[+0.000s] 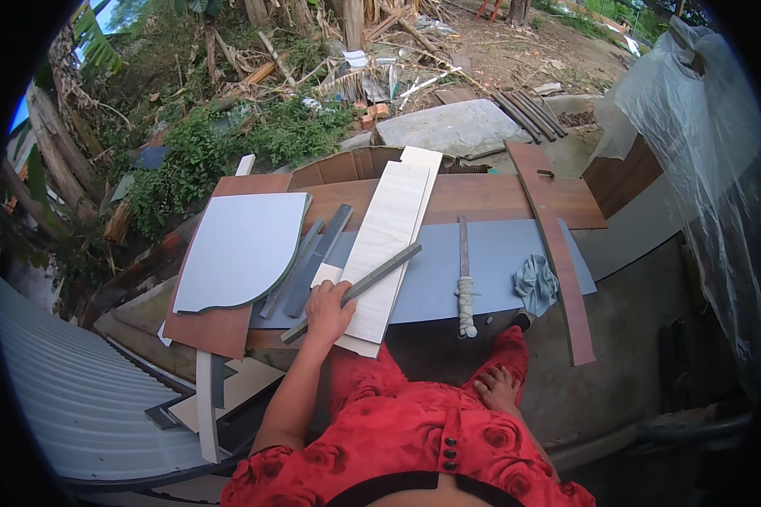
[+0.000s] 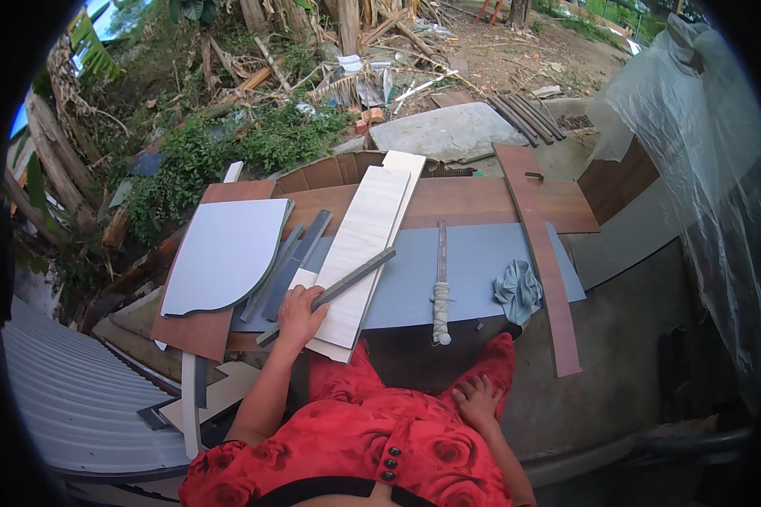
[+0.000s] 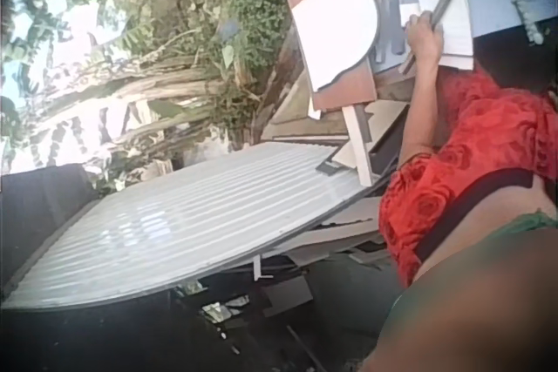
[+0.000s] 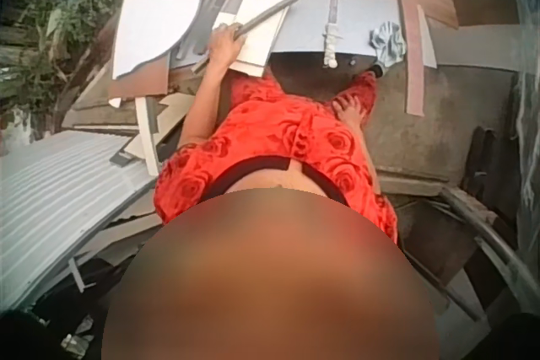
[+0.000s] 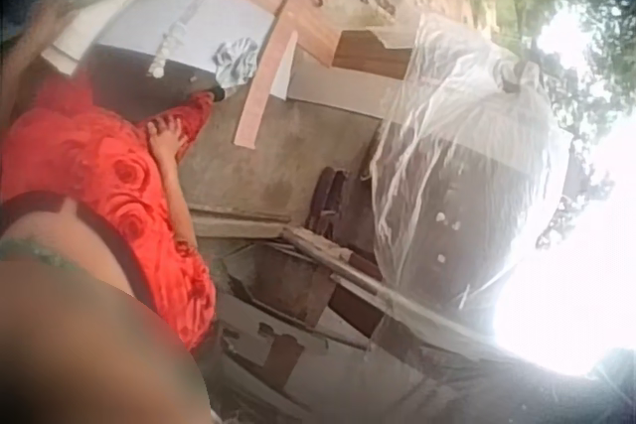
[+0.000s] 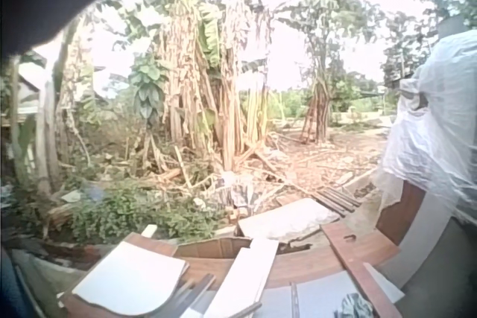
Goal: The recorder is using a metal scoring tool and a straight edge to cut or score a white laminate sheet on a wooden workbench.
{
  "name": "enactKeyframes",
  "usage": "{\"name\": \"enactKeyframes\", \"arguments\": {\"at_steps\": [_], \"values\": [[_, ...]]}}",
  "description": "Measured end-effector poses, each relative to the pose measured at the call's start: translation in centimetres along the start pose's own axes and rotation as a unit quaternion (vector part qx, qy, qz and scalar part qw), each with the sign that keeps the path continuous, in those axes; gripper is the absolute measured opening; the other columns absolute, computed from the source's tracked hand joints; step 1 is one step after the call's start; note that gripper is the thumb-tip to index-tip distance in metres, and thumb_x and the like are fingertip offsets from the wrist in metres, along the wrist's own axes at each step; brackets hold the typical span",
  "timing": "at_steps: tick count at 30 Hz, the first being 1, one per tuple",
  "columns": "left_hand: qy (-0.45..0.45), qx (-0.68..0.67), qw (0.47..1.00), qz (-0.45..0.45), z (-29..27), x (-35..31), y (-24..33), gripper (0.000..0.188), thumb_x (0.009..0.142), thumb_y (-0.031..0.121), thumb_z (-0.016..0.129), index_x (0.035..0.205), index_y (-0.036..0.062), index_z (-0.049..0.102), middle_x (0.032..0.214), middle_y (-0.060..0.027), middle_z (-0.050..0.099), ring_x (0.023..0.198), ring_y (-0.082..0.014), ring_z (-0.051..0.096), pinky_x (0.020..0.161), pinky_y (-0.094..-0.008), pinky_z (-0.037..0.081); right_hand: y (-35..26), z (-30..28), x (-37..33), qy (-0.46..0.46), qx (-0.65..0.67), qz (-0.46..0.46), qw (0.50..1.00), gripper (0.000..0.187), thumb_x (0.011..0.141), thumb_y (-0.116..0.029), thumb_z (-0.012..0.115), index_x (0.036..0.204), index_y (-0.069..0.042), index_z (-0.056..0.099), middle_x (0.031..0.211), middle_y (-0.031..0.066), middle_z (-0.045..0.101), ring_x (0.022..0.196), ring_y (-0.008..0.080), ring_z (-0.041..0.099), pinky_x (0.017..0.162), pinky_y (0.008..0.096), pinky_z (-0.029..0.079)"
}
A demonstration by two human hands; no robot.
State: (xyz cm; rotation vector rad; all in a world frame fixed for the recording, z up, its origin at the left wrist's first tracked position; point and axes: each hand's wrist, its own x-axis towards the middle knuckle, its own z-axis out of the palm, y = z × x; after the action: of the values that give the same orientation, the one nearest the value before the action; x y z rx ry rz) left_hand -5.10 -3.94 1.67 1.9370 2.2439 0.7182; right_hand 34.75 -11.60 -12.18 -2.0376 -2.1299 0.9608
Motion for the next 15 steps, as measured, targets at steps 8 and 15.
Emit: {"name": "enactKeyframes", "arguments": {"at_steps": [8,15], "values": [[0.060,-0.199,0.972,0.112,-5.5,0.7,3.0,0.046,0.077,0.019,0.066,0.121,0.0096,0.057,0.101,-0.0122,0.054,0.092,-0.0255,0.053,0.081,-0.0377,0.044,-1.0,-0.9,1.1,-0.021,-0.037,0.117,0.992,0.060,0.081,-0.059,0.052,0.129,-0.024,0.053,0.152,0.0125,0.021,0.141,0.0379,0.009,0.105,0.0674,0.011],[0.229,-0.526,0.657,0.490,-20.8,-2.8,13.4,0.048,0.083,0.023,0.069,0.126,0.0200,0.049,0.090,-0.0026,0.045,0.062,-0.0150,0.047,0.058,-0.0256,0.040,0.2,-1.4,2.8,-0.020,-0.003,0.218,0.976,0.069,0.080,-0.060,0.053,0.138,-0.024,0.044,0.154,0.0111,0.011,0.140,0.0428,0.003,0.104,0.0680,0.014]]}}
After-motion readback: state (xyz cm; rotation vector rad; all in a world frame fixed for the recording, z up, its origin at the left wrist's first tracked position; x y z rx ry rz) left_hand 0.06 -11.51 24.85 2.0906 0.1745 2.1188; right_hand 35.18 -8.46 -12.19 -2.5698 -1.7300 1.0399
